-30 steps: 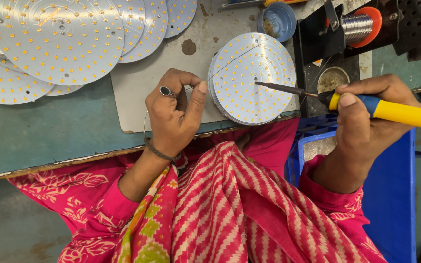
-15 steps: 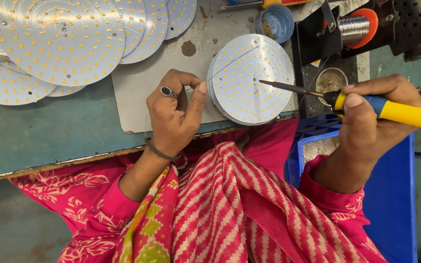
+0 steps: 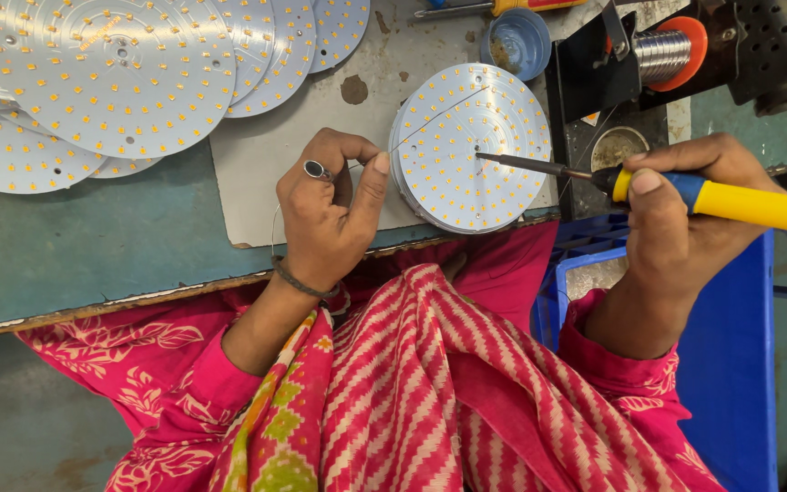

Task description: The person solders a wire lead onto round LED light boards one at a time at a workbench, holding each board steady with one hand while applying a soldering iron with the other, then stacks the finished board with the others and pulls the next board from the pile.

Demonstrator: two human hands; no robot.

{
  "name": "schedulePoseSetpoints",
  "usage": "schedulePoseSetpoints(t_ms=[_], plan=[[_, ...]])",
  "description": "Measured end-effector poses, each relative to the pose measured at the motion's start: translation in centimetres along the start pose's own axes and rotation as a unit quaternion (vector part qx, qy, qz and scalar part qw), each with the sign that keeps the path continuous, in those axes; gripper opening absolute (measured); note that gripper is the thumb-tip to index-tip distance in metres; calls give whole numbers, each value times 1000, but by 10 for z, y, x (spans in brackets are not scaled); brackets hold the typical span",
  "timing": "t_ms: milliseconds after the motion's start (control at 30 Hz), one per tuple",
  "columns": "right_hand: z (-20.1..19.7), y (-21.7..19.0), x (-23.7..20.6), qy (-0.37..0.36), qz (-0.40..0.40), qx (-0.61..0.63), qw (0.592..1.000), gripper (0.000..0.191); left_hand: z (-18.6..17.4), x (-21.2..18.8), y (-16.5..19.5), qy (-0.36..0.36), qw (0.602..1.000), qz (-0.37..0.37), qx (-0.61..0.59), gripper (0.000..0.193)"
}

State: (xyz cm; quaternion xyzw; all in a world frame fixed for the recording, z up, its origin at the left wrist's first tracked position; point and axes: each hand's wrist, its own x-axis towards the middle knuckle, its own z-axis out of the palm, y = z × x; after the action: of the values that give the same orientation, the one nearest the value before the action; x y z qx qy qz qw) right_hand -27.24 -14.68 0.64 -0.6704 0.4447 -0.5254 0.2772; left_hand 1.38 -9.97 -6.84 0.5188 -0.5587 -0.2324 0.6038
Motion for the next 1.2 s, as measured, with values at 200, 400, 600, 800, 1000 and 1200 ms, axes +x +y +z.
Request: schedulePoseSetpoints(t_ms=[200,400,600,800,1000,1200], plan=[[-1,-1,0,-1,-3,-1,1000,16,1,0,1,-2,1000,-1,-1,12],[-4,-1,-1,4,-18,-18,1000,18,0,0,1,-3,1000,1,3,13],[-1,-1,-1,2,-6,-3,1000,17,1,0,1,-3,1000,3,0,13],[0,-3,0,-1,-1,-7,1000,16,1,1,1,-4,1000,8,1,13],[0,-3,1,0,-7,-8,1000,18,1,1,2,-3,1000,7,2,13],[-1,-5,0,-3,-13,-11,1000,20,1,1,2,-5,1000,5,-1,14]])
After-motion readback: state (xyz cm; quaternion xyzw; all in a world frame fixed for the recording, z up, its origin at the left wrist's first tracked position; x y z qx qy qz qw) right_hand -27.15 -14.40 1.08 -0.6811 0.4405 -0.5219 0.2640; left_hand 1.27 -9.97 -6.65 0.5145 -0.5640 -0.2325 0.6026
